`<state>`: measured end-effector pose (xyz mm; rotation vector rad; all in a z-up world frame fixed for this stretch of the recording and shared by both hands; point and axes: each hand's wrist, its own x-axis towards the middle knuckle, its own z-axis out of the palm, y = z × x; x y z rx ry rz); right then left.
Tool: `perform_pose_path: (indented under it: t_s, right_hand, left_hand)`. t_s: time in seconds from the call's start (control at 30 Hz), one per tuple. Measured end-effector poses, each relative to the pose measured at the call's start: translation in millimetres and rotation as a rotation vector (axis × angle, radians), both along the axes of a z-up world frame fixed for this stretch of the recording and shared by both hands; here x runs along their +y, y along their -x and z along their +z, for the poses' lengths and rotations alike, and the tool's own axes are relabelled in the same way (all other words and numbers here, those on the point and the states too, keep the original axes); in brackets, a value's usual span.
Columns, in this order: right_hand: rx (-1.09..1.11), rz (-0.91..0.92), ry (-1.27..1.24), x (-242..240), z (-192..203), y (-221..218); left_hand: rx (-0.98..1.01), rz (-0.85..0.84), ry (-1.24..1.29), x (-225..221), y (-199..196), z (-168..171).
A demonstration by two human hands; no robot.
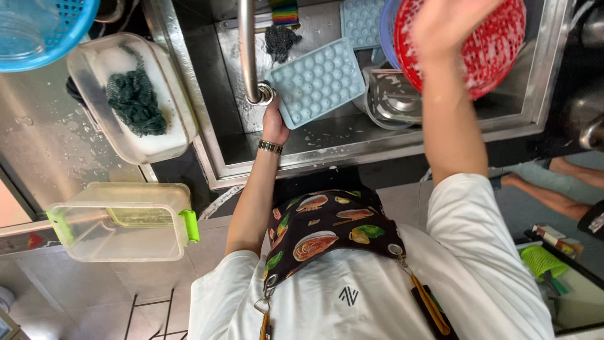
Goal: The person washes various kitchen items including a small metal lid, a red plastic colander, and a blue silicone ice cube tray by hand using a green sponge and a small brush under running water in a sink.
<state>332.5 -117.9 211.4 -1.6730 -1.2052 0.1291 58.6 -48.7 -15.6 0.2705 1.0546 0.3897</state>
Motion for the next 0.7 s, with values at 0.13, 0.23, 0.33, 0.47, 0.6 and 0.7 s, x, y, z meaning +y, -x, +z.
perform_pose_path:
  t_s: [0.13,0.23,0.33,0.47,0.6,0.7]
  right_hand:
    - [-0.051,0.012,-0.034,-18.7,-51.1,41.7]
    - [0.035,0.154,0.256,-21.4,-107.2,92.0]
    - [-0.197,0.117,0.59,-24.9,-141.0,124.8]
    - [-0.102,0.201,0.561,-20.6,-155.4,133.0]
    - [-0.11,0.208,0.686,-20.6,-170.1,136.9]
    - [-0.19,0.227,0.797,-16.7,-155.0,137.6]
  left_hand:
    - [-0.015,-0.026,-0.048,2.4,-21.1,80.7]
    - [-0.034,-0.035,-0.122,3.5,-15.8,47.0]
    - [0.026,-0.083,-0.261,1.5,4.5,-41.3]
    - [0.024,-0.165,-0.359,2.4,5.5,-48.8]
    - [0.032,-0.206,-0.424,0.2,8.2,-68.4]
    - [0.041,-0.338,-0.655,-6.6,6.0,-3.5]
